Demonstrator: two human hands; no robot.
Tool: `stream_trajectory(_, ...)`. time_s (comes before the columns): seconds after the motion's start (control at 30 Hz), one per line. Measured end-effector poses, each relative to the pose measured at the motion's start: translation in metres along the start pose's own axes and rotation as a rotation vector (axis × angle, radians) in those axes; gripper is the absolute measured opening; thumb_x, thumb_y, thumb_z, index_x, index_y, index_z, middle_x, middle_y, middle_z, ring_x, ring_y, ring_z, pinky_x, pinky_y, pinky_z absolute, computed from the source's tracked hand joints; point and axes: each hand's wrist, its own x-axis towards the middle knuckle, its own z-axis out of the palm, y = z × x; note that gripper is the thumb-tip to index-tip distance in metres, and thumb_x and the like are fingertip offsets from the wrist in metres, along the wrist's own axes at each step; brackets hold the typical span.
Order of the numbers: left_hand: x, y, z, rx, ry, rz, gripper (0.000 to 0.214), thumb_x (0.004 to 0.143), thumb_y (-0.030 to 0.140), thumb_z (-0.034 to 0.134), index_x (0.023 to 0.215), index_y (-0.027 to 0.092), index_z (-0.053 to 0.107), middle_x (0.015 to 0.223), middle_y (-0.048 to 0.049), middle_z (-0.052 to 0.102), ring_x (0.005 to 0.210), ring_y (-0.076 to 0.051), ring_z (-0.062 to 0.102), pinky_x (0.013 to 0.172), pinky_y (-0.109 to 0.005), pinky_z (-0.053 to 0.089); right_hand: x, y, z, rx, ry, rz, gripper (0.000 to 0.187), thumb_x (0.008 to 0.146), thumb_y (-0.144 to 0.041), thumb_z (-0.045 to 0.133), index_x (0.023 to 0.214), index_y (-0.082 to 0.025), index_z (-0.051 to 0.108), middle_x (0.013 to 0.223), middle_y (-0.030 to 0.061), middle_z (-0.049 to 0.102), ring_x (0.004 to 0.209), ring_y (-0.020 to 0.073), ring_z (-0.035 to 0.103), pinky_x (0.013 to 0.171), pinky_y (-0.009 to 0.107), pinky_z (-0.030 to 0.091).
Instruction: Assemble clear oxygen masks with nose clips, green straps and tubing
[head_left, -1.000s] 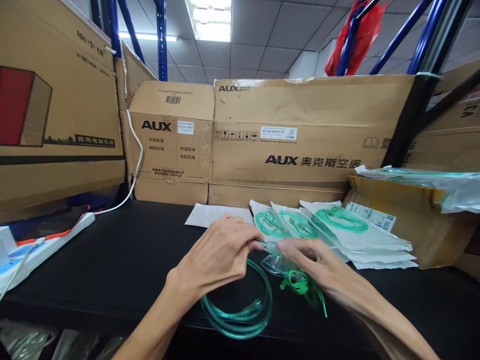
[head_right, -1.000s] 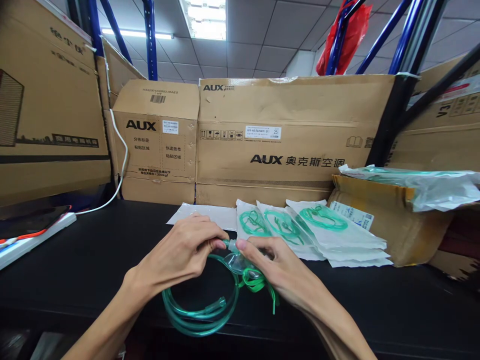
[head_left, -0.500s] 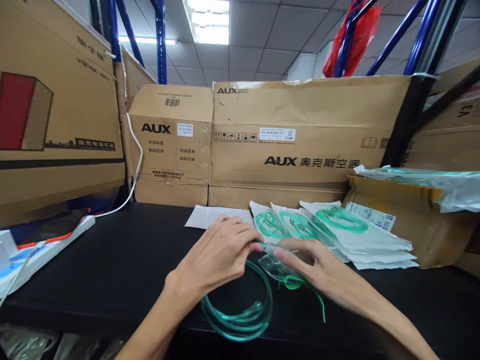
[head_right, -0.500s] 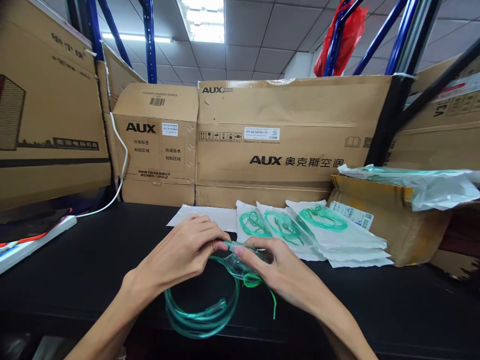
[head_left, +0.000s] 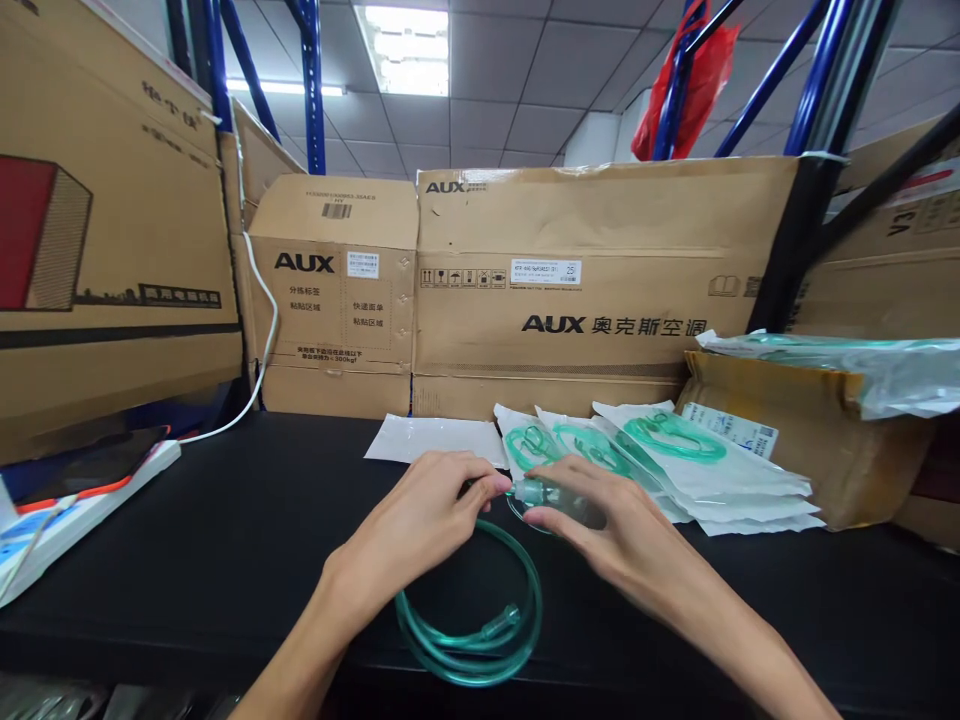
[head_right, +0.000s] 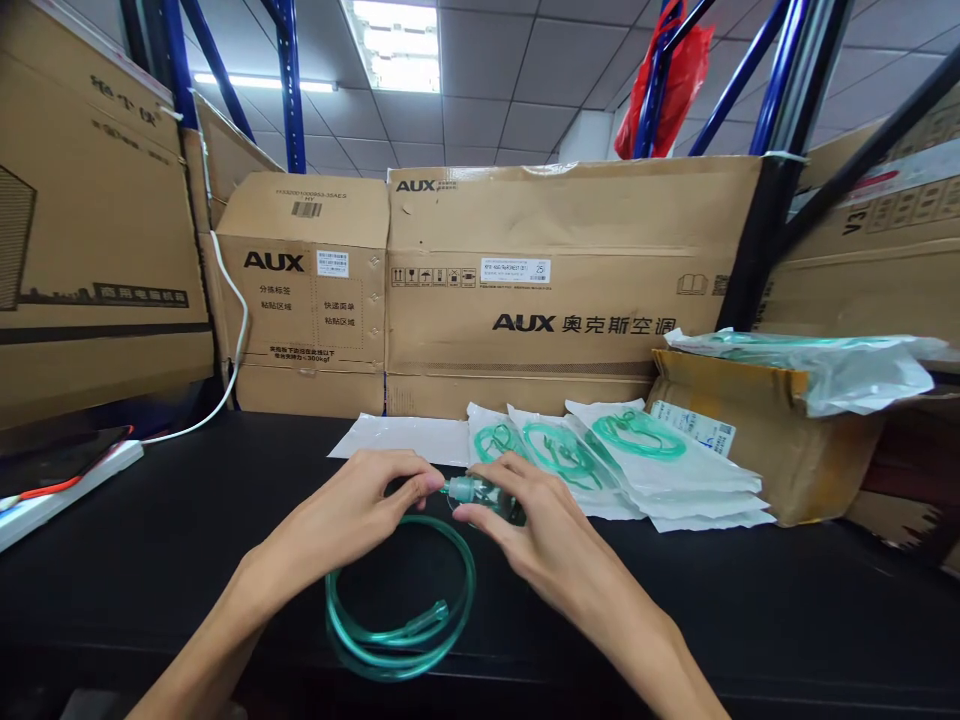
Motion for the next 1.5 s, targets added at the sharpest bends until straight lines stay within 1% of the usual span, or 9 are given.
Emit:
stream_trajectory(0.1,-0.001,-0.004,-0.001,-0.001,-0.045,-0.055,0.038,0.105,0.037,0.044,0.084,0.021,0.071,0.078,0.002,0.071,0.076,-0.017,0.063,0.07,-0.027,0.042,0.0,0.007,0.007,-0.071,0.064,-0.147,0.03,0.099,-0.035,0.062,0.128,-0.029,0.063,0.115,0.0059,0.064,0.101,0.0238,0.065,0.087,0.039,0.051)
stream_trajectory(0.3,-0.003,-0.006,-0.006,-0.058,-0.131,-0.063,0.032,0.103,0.033,0.047,0.09,0.022,0.074,0.084,0.0026,0.074,0.082,-0.017,0.065,0.073,-0.026,0.044,-0.002,0.017,0.014,-0.211,0.167,-0.351,0.042,0.101,-0.021,0.056,0.142,-0.027,0.053,0.125,0.0133,0.057,0.107,0.0272,0.066,0.084,0.041,0.058)
stream_trajectory(0.57,-0.001,-0.004,-0.007,-0.078,-0.062,0.007,0.026,0.101,0.024,0.054,0.089,0.023,0.076,0.085,0.0037,0.076,0.083,-0.016,0.068,0.076,-0.026,0.044,-0.002,0.017,0.011,-0.264,0.24,-0.431,0.046,0.098,-0.019,0.062,0.143,-0.022,0.051,0.124,0.0145,0.061,0.111,0.0276,0.065,0.088,0.042,0.058)
stream_trajectory(0.77,0.0,-0.001,0.002,0.042,0.09,0.025,0.025,0.096,0.011,0.056,0.08,0.022,0.073,0.082,0.0041,0.075,0.082,-0.017,0.066,0.076,-0.028,0.042,-0.002,0.015,0.016,-0.212,0.215,-0.391,0.042,0.1,-0.022,0.06,0.14,-0.021,0.052,0.122,0.0155,0.062,0.104,0.0274,0.068,0.082,0.043,0.058)
stream_trajectory(0.97,0.001,-0.001,0.006,0.116,0.143,0.078,0.026,0.093,0.007,0.057,0.078,0.02,0.073,0.079,0.0014,0.075,0.077,-0.018,0.064,0.072,-0.03,0.043,0.0,0.011,0.019,-0.093,0.22,-0.338,0.031,0.101,-0.021,0.058,0.131,-0.023,0.058,0.115,0.0113,0.065,0.094,0.0256,0.068,0.076,0.041,0.055)
stream_trajectory(1.23,0.002,-0.001,0.007,0.174,0.182,0.095,0.025,0.093,0.007,0.057,0.081,0.02,0.074,0.084,-0.0004,0.076,0.082,-0.021,0.065,0.074,-0.032,0.045,0.0,-0.002,0.018,0.04,0.102,-0.074,0.014,0.099,-0.028,0.058,0.105,-0.023,0.069,0.1,0.004,0.071,0.092,0.0243,0.065,0.082,0.038,0.048)
stream_trajectory(1.37,0.002,0.0,0.007,0.18,0.168,0.092,0.026,0.094,0.006,0.055,0.084,0.02,0.074,0.088,-0.0017,0.076,0.087,-0.022,0.065,0.078,-0.034,0.045,0.001,-0.009,0.017,0.048,0.035,0.03,0.029,0.101,-0.041,0.053,0.084,-0.022,0.067,0.077,-0.0001,0.067,0.072,0.0209,0.061,0.071,0.035,0.045)
stream_trajectory(1.43,0.002,0.0,0.008,0.198,0.141,0.079,0.026,0.096,0.007,0.054,0.086,0.02,0.074,0.088,-0.0027,0.075,0.088,-0.022,0.065,0.08,-0.034,0.045,0.003,-0.01,0.018,0.047,0.012,0.056,0.033,0.101,-0.046,0.052,0.085,-0.021,0.068,0.076,0.0,0.067,0.071,0.0213,0.061,0.07,0.035,0.045)
stream_trajectory(1.5,0.001,-0.002,0.009,0.213,0.102,0.074,0.025,0.098,0.011,0.054,0.09,0.02,0.075,0.086,-0.003,0.074,0.088,-0.022,0.065,0.08,-0.034,0.045,0.003,-0.009,0.018,0.045,-0.016,0.071,0.031,0.1,-0.047,0.054,0.095,-0.021,0.069,0.086,0.0022,0.071,0.081,0.0234,0.065,0.074,0.036,0.047)
